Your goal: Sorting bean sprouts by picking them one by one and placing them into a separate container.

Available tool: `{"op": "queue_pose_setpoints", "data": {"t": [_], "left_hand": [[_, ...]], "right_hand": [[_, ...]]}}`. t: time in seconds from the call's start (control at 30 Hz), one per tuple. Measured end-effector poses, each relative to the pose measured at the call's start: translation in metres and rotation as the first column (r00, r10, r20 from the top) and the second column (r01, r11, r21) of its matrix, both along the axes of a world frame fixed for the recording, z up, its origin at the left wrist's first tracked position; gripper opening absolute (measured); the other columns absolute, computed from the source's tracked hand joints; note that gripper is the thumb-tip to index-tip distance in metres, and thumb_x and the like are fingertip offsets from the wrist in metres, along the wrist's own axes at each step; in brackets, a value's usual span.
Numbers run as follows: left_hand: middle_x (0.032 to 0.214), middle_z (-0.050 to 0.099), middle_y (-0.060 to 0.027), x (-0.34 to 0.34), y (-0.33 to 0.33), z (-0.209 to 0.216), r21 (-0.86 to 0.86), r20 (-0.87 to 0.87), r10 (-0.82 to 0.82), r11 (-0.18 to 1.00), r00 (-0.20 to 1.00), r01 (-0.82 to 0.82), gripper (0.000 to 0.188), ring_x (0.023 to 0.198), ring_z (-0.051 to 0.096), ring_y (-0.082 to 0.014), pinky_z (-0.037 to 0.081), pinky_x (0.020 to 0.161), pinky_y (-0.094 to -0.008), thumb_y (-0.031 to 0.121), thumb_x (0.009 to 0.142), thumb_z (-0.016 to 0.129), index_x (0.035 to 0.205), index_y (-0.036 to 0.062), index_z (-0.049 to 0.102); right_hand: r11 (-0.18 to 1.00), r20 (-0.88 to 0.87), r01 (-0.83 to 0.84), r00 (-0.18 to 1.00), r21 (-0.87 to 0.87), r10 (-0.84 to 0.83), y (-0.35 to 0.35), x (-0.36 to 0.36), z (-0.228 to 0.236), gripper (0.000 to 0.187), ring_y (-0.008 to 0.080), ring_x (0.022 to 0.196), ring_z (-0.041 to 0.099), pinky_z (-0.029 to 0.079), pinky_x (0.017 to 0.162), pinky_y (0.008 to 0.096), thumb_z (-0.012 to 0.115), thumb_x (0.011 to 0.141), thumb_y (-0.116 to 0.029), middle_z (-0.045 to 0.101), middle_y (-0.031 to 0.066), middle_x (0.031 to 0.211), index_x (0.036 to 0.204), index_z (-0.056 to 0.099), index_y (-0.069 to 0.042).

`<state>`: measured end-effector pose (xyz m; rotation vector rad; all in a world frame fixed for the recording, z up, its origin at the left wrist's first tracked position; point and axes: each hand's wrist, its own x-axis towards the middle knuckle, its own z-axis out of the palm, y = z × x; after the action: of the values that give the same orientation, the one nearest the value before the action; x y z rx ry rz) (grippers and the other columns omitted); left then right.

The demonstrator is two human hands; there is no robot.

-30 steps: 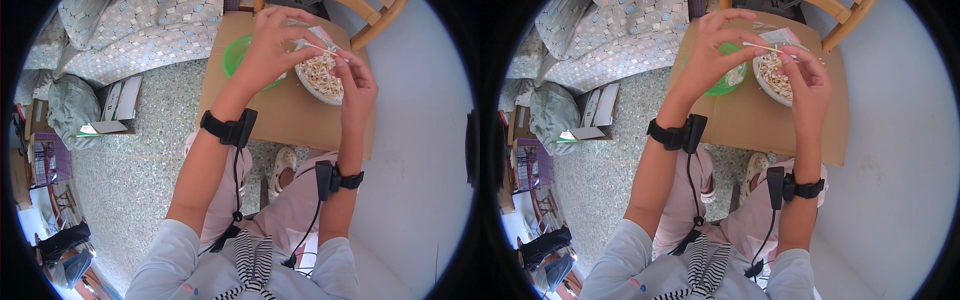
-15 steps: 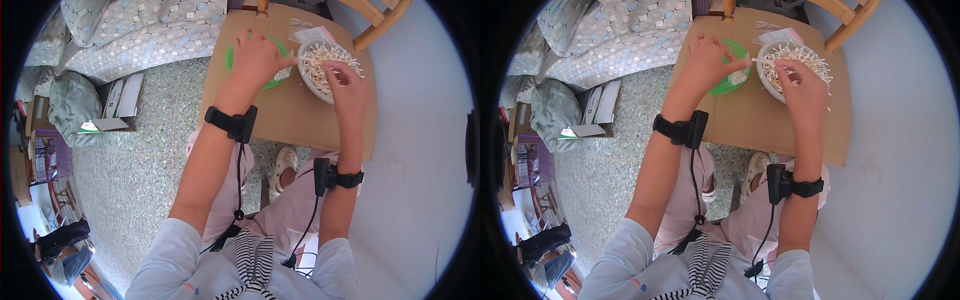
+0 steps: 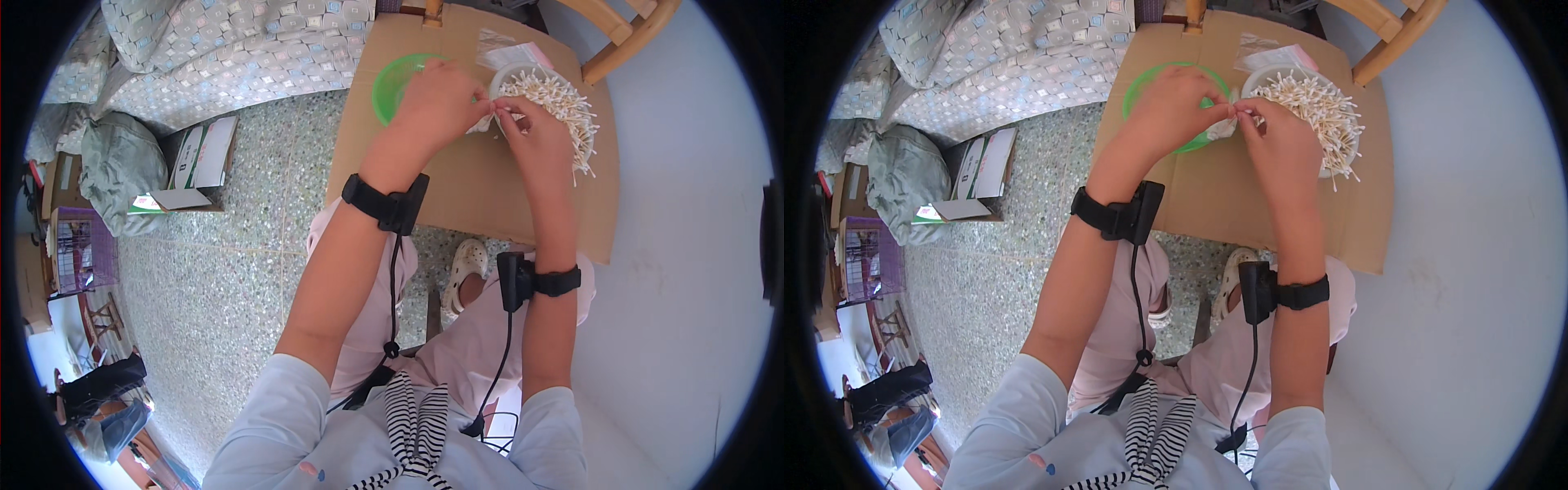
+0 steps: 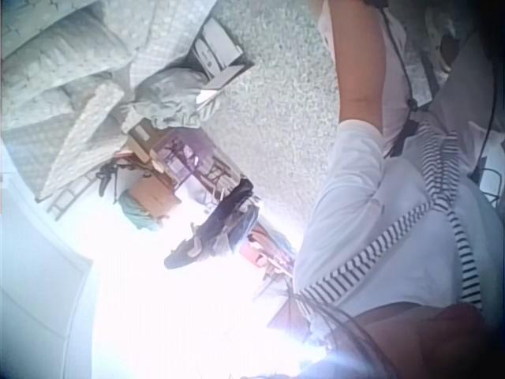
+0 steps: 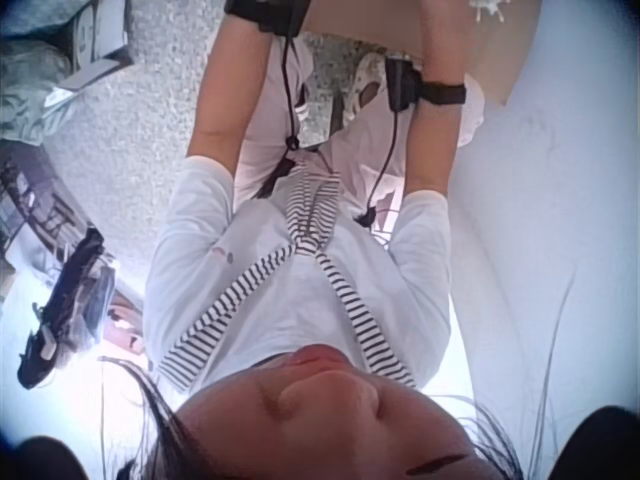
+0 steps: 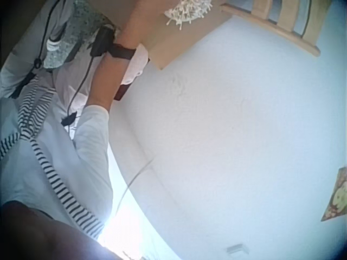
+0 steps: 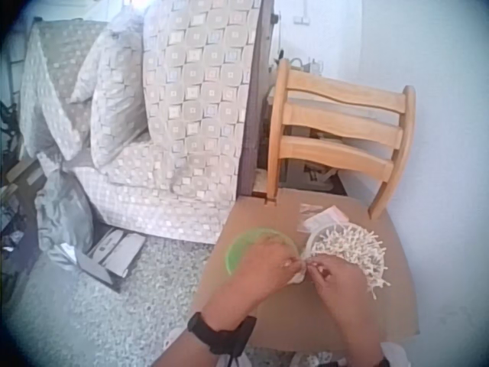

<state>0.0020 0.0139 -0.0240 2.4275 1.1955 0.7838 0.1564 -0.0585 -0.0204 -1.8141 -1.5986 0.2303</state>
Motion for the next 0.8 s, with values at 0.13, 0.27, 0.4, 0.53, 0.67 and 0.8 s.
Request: {"op": "queue_pose_setpoints", "data": {"t": [0.13, 0.27, 0.4, 0.53, 0.67, 0.8], "left_hand": [[0.093, 0.069, -0.0152, -0.002, 0.008, -0.005, -0.018, 0.111, -0.02, 1.0, 0.994, 0.022, 0.026, 0.099, 0.062, -0.0332, 0.048, 0.087, -0.0418, 0.032, 0.084, 0.07, 0.088, 0.0064, 0.075], [0.091, 0.069, -0.0156, -0.001, 0.008, 0.001, -0.14, 0.214, 0.037, 0.99, 0.976, -0.007, 0.028, 0.089, 0.065, -0.032, 0.05, 0.082, -0.0397, 0.032, 0.085, 0.069, 0.092, 0.0045, 0.074], [0.086, 0.069, -0.0158, -0.001, 0.007, 0.005, -0.345, 0.23, 0.048, 0.938, 0.972, 0.035, 0.031, 0.083, 0.067, -0.0275, 0.051, 0.077, -0.0357, 0.033, 0.086, 0.067, 0.093, 0.0026, 0.072], [0.085, 0.069, -0.0148, 0.001, 0.004, 0.011, -0.364, 0.26, 0.003, 0.927, 0.965, 0.095, 0.032, 0.08, 0.066, -0.0238, 0.05, 0.077, -0.0324, 0.033, 0.088, 0.065, 0.094, 0.0023, 0.072], [0.083, 0.069, -0.0131, 0.0, 0.005, 0.01, -0.34, 0.332, -0.055, 0.924, 0.942, 0.174, 0.031, 0.077, 0.065, -0.0218, 0.05, 0.076, -0.0311, 0.032, 0.089, 0.065, 0.094, 0.0023, 0.072], [0.083, 0.07, -0.0112, 0.003, 0.004, 0.011, -0.352, 0.358, -0.081, 0.911, 0.93, 0.215, 0.03, 0.079, 0.065, -0.0193, 0.05, 0.076, -0.0307, 0.031, 0.09, 0.065, 0.095, 0.0019, 0.071]], "right_hand": [[0.998, -0.136, 0.013, 0.991, 0.068, -0.004, 0.005, -0.012, 0.0, 0.016, 0.0223, 0.076, 0.071, 0.053, 0.067, 0.0367, 0.064, 0.091, -0.022, 0.073, 0.0054, 0.096, 0.104, 0.07, -0.015], [0.996, -0.164, -0.007, 0.986, 0.088, 0.021, 0.007, -0.006, -0.007, 0.018, 0.0269, 0.079, 0.07, 0.053, 0.068, 0.0384, 0.062, 0.092, -0.022, 0.072, 0.0086, 0.097, 0.107, 0.069, -0.015], [0.997, 0.086, -0.051, 0.995, 0.061, 0.046, 0.005, -0.006, -0.006, 0.021, 0.034, 0.082, 0.067, 0.052, 0.07, 0.0398, 0.058, 0.095, -0.024, 0.07, 0.0128, 0.094, 0.11, 0.068, -0.014], [0.997, -0.047, -0.049, 0.998, 0.052, 0.052, 0.004, -0.003, -0.003, 0.023, 0.0348, 0.08, 0.066, 0.051, 0.07, 0.0401, 0.055, 0.098, -0.027, 0.069, 0.0144, 0.091, 0.109, 0.069, -0.012], [1.0, -0.084, -0.022, 0.996, -0.013, 0.02, 0.006, -0.002, 0.001, 0.024, 0.0318, 0.077, 0.068, 0.051, 0.068, 0.0396, 0.054, 0.098, -0.028, 0.069, 0.0144, 0.09, 0.107, 0.068, -0.01], [0.999, -0.148, -0.025, 0.988, 0.046, 0.032, 0.009, 0.002, -0.007, 0.026, 0.0255, 0.074, 0.069, 0.051, 0.066, 0.0378, 0.057, 0.097, -0.031, 0.071, 0.0099, 0.096, 0.116, 0.062, -0.013]]}}
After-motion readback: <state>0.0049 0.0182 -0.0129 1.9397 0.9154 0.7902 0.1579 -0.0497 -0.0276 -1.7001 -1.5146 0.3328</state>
